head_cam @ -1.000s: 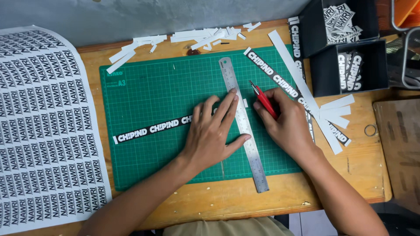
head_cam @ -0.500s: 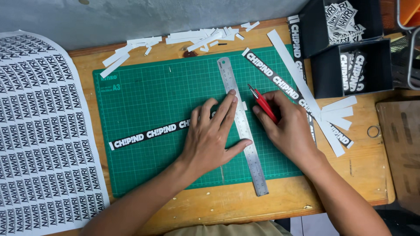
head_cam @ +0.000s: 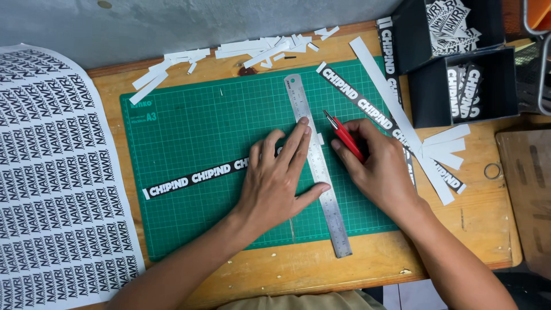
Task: The person uses a red utility knife and a metal ruler to cut individual stickers from a long strip on a green cutting mat. They repeatedly align the ruler and slice along the edges to separate the stickers, then move the cut pieces aside.
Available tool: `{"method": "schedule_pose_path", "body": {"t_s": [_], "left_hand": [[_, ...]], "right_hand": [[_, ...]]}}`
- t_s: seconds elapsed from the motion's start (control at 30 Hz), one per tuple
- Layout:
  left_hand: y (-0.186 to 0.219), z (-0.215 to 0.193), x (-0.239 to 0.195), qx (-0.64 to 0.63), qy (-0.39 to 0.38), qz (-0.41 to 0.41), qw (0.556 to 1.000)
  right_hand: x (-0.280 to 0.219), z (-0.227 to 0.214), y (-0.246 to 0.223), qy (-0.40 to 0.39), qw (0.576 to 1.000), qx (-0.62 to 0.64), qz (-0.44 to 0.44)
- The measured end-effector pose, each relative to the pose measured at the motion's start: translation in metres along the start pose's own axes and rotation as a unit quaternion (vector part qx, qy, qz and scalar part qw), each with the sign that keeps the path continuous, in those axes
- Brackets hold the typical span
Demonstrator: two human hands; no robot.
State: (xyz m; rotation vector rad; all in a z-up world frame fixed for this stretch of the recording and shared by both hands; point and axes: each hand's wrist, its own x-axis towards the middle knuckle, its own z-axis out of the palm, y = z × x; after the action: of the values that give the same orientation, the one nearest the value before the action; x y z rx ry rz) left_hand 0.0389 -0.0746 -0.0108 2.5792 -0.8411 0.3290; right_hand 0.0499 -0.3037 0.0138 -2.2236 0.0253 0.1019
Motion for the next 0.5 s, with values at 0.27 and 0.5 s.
{"method": "schedule_pose_path", "body": {"t_s": [0.27,0.5], "left_hand": [[0.0013,0.0025,-0.0022,0.005,0.010,-0.003,1.000],[0.0003,0.0000,-0.0019,0.006,0.010,0.006,1.000]], "right_hand": [[0.0004,-0.0001,-0.0009,-0.001,1.000,-0.003,-0.001],[0.0010,-0.0003,-0.0018,0.000,1.000,-0.002,-0.001]]}}
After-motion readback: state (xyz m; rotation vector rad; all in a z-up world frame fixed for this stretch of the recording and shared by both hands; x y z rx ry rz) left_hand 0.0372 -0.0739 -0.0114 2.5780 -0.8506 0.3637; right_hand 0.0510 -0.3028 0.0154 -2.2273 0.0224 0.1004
